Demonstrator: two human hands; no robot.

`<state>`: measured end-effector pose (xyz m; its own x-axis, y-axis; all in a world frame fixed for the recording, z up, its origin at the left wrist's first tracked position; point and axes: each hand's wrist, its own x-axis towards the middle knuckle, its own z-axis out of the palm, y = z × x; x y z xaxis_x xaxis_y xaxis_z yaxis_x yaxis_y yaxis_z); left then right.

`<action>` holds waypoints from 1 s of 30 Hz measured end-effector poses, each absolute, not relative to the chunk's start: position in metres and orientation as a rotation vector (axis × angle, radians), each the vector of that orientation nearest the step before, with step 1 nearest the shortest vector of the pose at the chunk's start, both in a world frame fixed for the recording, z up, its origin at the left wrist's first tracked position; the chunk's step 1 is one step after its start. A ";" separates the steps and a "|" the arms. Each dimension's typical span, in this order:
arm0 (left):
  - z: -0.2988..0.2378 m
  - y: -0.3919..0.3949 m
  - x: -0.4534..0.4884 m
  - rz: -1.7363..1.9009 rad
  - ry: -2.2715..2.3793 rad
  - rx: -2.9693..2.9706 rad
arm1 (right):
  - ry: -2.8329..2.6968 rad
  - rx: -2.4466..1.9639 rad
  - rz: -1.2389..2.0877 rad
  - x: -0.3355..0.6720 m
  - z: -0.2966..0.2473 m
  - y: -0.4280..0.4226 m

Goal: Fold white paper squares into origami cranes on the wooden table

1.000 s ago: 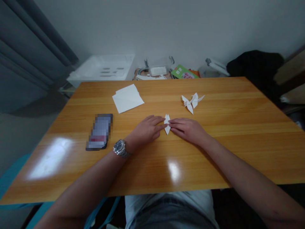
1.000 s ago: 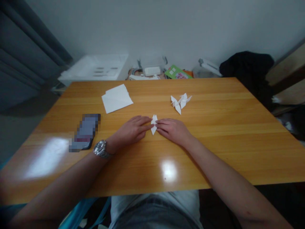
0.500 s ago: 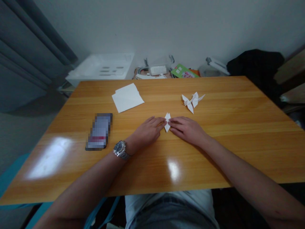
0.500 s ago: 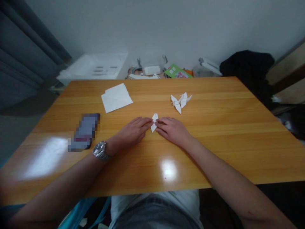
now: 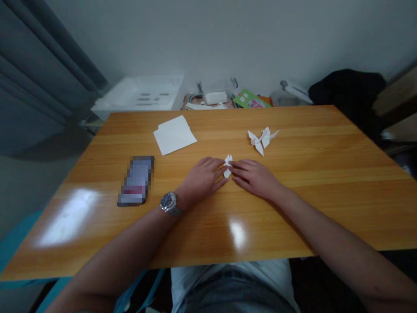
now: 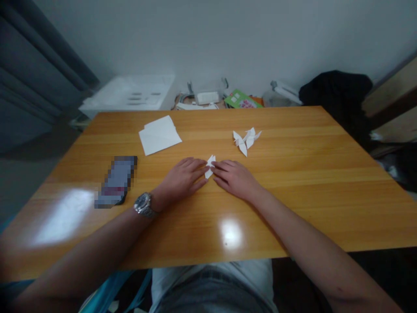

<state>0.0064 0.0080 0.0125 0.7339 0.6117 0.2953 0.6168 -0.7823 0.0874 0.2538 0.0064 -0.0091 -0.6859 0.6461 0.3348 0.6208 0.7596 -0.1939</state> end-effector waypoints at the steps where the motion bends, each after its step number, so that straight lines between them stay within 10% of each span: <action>1: 0.013 0.008 0.006 -0.492 -1.034 -2.908 | -2.577 -0.976 0.087 0.253 -0.009 0.007; 30: 0.009 0.011 0.005 -0.456 -1.136 -2.961 | -2.391 -0.959 0.229 0.253 -0.012 0.009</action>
<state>0.0047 0.0111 0.0090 0.7083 0.6637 0.2403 0.6459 -0.7468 0.1587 0.2531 0.0089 -0.0120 -0.5955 0.6810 0.4262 0.5876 0.7310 -0.3470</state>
